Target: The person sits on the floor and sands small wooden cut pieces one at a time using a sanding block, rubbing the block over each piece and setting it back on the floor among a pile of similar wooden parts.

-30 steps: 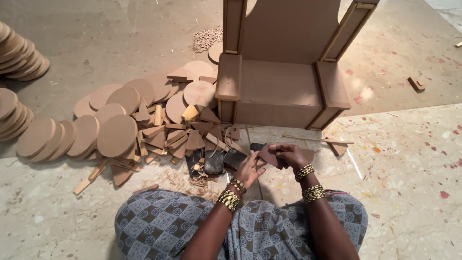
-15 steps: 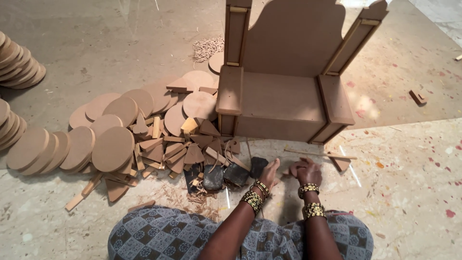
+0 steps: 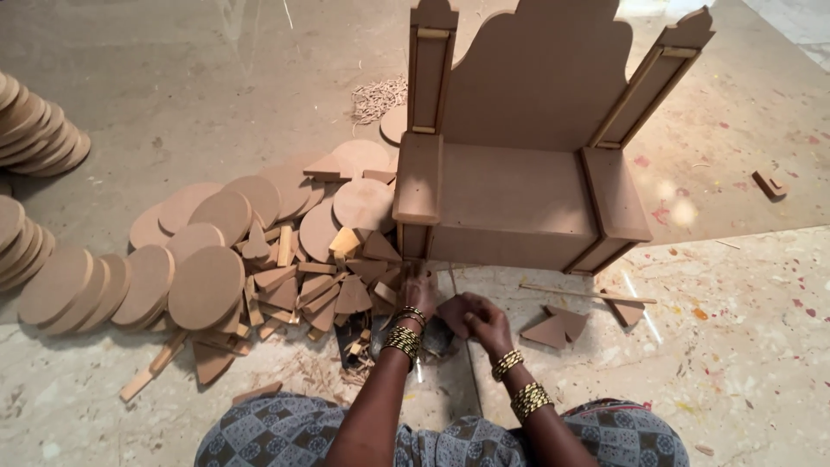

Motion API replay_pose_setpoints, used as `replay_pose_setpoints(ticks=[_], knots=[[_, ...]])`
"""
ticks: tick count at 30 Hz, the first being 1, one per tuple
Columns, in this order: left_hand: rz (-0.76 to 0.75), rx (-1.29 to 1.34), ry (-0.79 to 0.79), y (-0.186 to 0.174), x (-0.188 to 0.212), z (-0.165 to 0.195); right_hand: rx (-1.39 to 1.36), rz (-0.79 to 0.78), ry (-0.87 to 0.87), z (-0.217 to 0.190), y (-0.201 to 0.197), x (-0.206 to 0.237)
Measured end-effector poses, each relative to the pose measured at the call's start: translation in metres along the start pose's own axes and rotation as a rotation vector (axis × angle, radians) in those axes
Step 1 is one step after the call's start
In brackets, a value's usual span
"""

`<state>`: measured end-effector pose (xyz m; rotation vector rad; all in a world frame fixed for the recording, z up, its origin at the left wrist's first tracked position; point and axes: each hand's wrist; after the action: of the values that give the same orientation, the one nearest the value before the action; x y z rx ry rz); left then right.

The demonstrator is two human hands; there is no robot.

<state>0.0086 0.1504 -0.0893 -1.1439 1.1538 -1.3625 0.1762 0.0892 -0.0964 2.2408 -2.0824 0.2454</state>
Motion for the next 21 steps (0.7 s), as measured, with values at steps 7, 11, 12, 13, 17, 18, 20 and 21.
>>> replay_pose_setpoints(ticks=[7, 11, 12, 13, 17, 18, 20, 21], knots=[[0.071, 0.115, -0.153, 0.002, 0.014, -0.006, 0.149, 0.016, 0.078, 0.002, 0.001, 0.01], [0.011, 0.084, -0.168, 0.0, 0.019, -0.015, 0.086, 0.011, -0.007, 0.007, -0.001, 0.007], [0.092, 0.098, -0.155, 0.001, 0.021, -0.019, 0.073, 0.011, -0.032, 0.008, 0.0, 0.006], [0.173, 0.111, -0.141, 0.002, 0.023, -0.024, 0.048, 0.014, -0.027, 0.009, 0.0, 0.005], [0.266, 0.536, -0.205, 0.003, 0.038, -0.034, -0.069, 0.023, -0.013, 0.006, 0.003, 0.007], [0.306, 0.648, -0.231, 0.001, 0.043, -0.034, -0.105, 0.019, -0.01, 0.003, 0.004, 0.008], [0.361, 0.93, -0.277, -0.003, 0.05, -0.034, -0.164, 0.042, -0.004, 0.0, 0.003, 0.012], [0.375, 1.103, -0.296, -0.006, 0.052, -0.032, -0.192, 0.052, 0.001, -0.003, 0.002, 0.015]])
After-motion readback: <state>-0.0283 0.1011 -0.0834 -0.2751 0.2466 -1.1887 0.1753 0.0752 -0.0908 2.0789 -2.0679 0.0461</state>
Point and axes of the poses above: each hand's wrist, its own x-axis away from the middle knuckle, its own y-axis out of the palm, z = x × y, and after that the axes turned 1 degree about -y, right-handed
